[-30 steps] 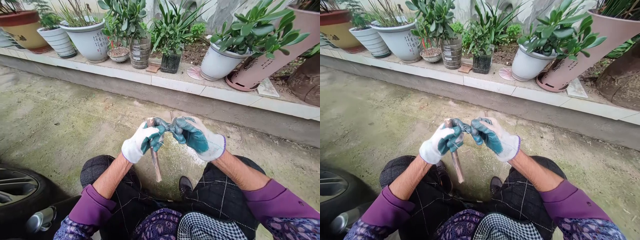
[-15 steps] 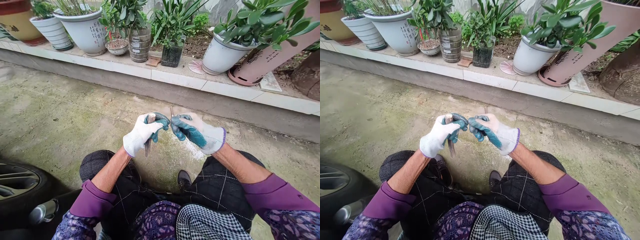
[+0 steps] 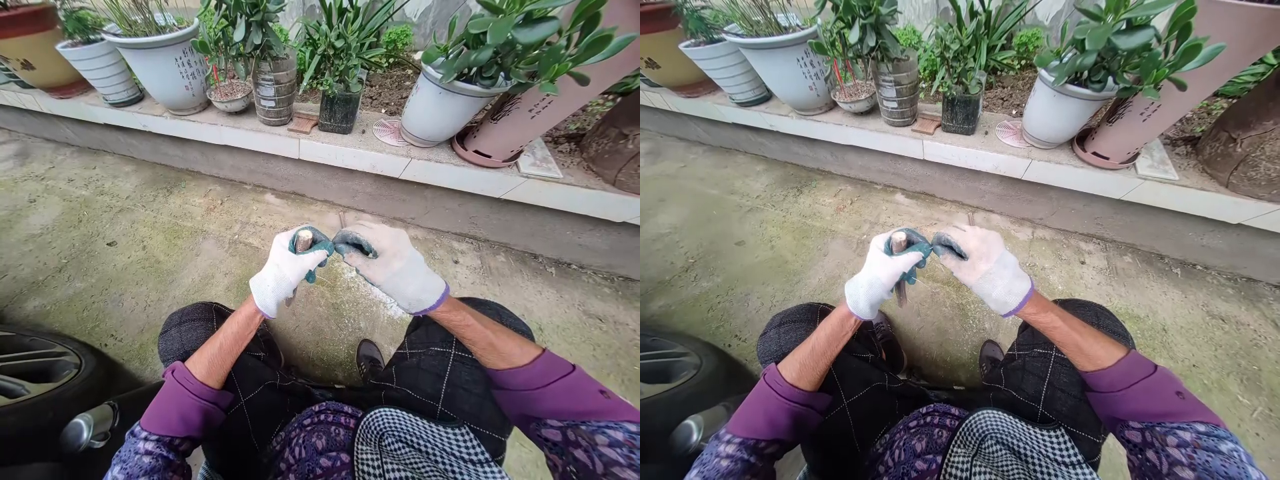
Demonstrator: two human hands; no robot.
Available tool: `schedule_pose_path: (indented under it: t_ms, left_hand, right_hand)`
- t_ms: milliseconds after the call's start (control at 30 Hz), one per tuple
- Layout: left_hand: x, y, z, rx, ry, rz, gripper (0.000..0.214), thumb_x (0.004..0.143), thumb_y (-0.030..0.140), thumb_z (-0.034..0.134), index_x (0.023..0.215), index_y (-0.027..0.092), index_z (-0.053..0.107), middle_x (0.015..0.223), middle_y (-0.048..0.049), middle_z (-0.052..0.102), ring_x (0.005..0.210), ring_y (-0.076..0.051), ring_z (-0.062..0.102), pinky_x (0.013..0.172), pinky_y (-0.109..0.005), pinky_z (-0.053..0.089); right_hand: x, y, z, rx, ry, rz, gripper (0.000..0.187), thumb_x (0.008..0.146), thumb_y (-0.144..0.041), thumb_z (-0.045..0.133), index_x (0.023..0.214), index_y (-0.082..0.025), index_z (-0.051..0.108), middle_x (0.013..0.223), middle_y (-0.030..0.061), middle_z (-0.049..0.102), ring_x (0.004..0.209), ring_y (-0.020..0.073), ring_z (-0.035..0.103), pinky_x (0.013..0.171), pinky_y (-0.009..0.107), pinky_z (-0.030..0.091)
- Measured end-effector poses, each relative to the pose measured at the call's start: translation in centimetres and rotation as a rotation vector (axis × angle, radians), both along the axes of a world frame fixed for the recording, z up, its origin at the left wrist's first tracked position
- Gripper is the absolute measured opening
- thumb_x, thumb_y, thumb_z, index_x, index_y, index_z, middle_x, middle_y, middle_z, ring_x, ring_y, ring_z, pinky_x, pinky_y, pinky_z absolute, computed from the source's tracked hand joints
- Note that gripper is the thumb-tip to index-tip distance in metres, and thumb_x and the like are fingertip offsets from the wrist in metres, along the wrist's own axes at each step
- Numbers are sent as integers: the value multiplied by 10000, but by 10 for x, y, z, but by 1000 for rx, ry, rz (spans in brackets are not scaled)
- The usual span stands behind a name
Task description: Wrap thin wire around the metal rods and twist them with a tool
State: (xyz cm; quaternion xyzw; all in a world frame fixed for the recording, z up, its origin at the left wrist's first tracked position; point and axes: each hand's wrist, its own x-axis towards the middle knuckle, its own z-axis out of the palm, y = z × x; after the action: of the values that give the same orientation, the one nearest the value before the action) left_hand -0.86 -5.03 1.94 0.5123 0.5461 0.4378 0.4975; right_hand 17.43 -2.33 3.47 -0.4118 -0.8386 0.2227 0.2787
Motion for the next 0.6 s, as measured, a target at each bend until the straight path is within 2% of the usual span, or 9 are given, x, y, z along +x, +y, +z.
schedule_pose_path:
  t_ms: [100,200,267,333,400,500,600]
  left_hand:
    - [1,-3,-1,136,117,55,147,718,294,664,739,154,626,652,30,561,549,-75,471,484,-185,425]
    - [2,-5,-2,241,215,78,120,705,260,677,707,153,624,680,26,573,632,-88,491,584,-194,449]
    - [3,-5,-2,218,209,86,104,705,250,669,712,156,625,681,27,572,636,-91,495,583,-195,451]
    - [4,-5,-1,147,151,93,97,706,245,661,725,158,621,669,29,560,595,-84,485,534,-187,444]
    - [5,-4,1,61,67,80,100,705,244,658,732,158,613,638,33,539,544,-75,474,476,-181,430]
    - [4,-1,5,-37,-81,36,109,715,255,645,748,159,605,610,35,532,478,-68,463,407,-182,412]
    - [2,1,7,-90,-150,-26,107,730,257,630,753,156,604,605,35,542,442,-56,448,377,-179,401]
  right_hand:
    - [-1,4,-4,-110,39,24,135,823,-218,582,847,-198,714,826,35,714,769,185,624,731,324,478]
    - [0,10,-7,-424,178,90,138,815,-291,620,810,-182,704,655,0,635,582,131,542,558,267,447]
    - [3,14,-7,-621,250,125,176,795,-332,658,808,-163,705,606,-14,593,512,106,496,474,241,411]
    - [6,16,-5,-711,271,149,198,771,-349,691,791,-153,711,608,-10,596,509,104,502,456,235,415]
    - [8,17,-1,-672,254,145,190,762,-350,708,776,-161,723,626,4,617,538,115,525,473,241,430]
    - [8,16,6,-519,289,45,154,779,-338,711,823,-194,740,742,33,682,663,151,580,553,267,480]
    - [4,12,10,-524,412,-7,199,810,-359,700,936,-209,735,883,48,713,757,172,602,601,290,512]
